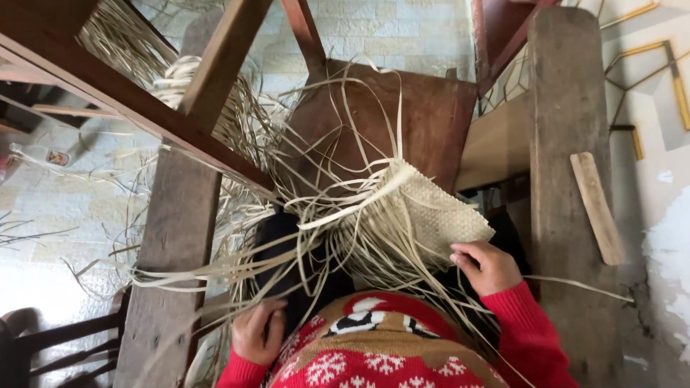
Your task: Weaving thin strips of natural fiber into a mat or bag using hand manipulation.
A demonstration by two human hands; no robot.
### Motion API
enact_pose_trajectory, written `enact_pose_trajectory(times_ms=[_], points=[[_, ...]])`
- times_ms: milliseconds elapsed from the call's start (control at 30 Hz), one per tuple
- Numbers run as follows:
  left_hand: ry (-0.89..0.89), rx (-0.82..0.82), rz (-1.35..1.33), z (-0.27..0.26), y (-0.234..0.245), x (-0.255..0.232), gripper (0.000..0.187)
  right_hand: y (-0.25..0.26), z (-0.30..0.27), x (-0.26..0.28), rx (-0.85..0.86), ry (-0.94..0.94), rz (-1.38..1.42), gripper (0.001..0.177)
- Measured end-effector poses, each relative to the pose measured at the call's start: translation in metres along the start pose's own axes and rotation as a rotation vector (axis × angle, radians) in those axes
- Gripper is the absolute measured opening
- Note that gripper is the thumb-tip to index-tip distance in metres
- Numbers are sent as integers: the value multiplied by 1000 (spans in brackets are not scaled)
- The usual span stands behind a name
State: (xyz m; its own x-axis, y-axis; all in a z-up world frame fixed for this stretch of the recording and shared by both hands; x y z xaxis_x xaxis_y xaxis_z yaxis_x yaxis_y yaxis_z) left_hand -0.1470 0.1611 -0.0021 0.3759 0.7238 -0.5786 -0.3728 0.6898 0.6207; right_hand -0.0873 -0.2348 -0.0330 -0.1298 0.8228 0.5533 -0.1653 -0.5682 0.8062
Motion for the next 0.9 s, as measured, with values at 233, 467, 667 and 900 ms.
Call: enact_pose_trajectory(times_ms=[233, 467, 667, 900], points=[[219, 244, -582, 96, -73, -36, 26, -32, -9, -21, 237, -210, -4, 27], [-55, 61, -506, 174, -159, -36, 45, -38, -11, -39, 461, -375, 35, 32], [77, 440, -740, 184, -215, -32, 60, -28, -10, -41, 476, -402, 165, 31], [281, 725, -855, 166, -231, -31, 45, -39, -28, -59, 246, -253, 17, 31]])
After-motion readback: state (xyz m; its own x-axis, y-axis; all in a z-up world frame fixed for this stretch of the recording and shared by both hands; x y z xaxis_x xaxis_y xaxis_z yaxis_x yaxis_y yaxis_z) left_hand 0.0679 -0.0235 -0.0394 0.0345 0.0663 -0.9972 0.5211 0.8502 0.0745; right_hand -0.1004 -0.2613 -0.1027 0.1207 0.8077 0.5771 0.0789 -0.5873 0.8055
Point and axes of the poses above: each hand's wrist, its own z-axis towards the middle knuckle, its own y-axis out of the back of the hand, x = y × z, the point moved 4 cm from there along z, towards the middle knuckle, and after that the axes turned 9 degrees about -x, right-handed, at the moved point
